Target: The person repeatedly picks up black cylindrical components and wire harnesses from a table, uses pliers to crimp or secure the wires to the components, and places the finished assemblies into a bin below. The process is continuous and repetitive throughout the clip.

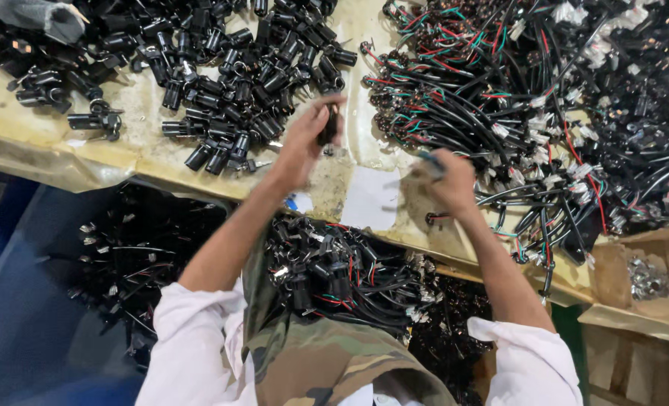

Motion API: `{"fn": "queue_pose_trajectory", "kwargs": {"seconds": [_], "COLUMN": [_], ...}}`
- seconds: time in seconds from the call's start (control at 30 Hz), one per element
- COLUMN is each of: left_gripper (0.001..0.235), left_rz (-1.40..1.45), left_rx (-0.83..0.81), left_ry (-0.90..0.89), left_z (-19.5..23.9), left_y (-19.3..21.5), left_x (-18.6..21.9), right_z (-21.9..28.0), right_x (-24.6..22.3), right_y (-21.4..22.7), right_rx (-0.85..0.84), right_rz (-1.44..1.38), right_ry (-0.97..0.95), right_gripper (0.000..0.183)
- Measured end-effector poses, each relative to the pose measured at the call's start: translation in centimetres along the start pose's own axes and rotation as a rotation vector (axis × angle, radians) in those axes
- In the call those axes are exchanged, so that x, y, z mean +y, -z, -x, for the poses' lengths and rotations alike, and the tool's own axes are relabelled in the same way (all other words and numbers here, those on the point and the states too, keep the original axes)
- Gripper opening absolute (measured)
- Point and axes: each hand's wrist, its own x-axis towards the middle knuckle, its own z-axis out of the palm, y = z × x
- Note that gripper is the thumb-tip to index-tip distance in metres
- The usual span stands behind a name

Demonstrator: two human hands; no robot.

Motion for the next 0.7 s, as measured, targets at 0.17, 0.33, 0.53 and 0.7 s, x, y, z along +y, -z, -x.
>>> {"fn": "queue_pose_trajectory", "kwargs": {"seconds": [0.17, 0.33, 0.53, 0.7], "left_gripper": [0.035, 0.026, 0.026, 0.023], "left_rz": [0.255, 0.217, 0.208, 0.334], "left_rx": [-0.07, -0.167, -0.072, -0.033], "left_ry": [0.117, 0.048, 0.144, 0.111], "left_z": [4.2, 5.4, 6.7, 8.2], "left_y": [-2.7, -3.2, -4.6, -6.6], "left_x": [-1.4, -1.9, -1.3, -1.1], "right_z": [-0.6, 2.8, 3.6, 5.7], "right_x": [-4.9, -10.2, -14.8, -17.0], "right_y": [8.7, 9.8, 1.9, -2.6], "right_rx": [0.324, 0.188, -0.027, 0.017], "right_rz": [-1.641, -0.824, -0.336, -0.337], "right_ry": [-0.094, 0.403, 0.033, -0.097], "right_gripper": [0.011, 0.02, 0.016, 0.016]}}
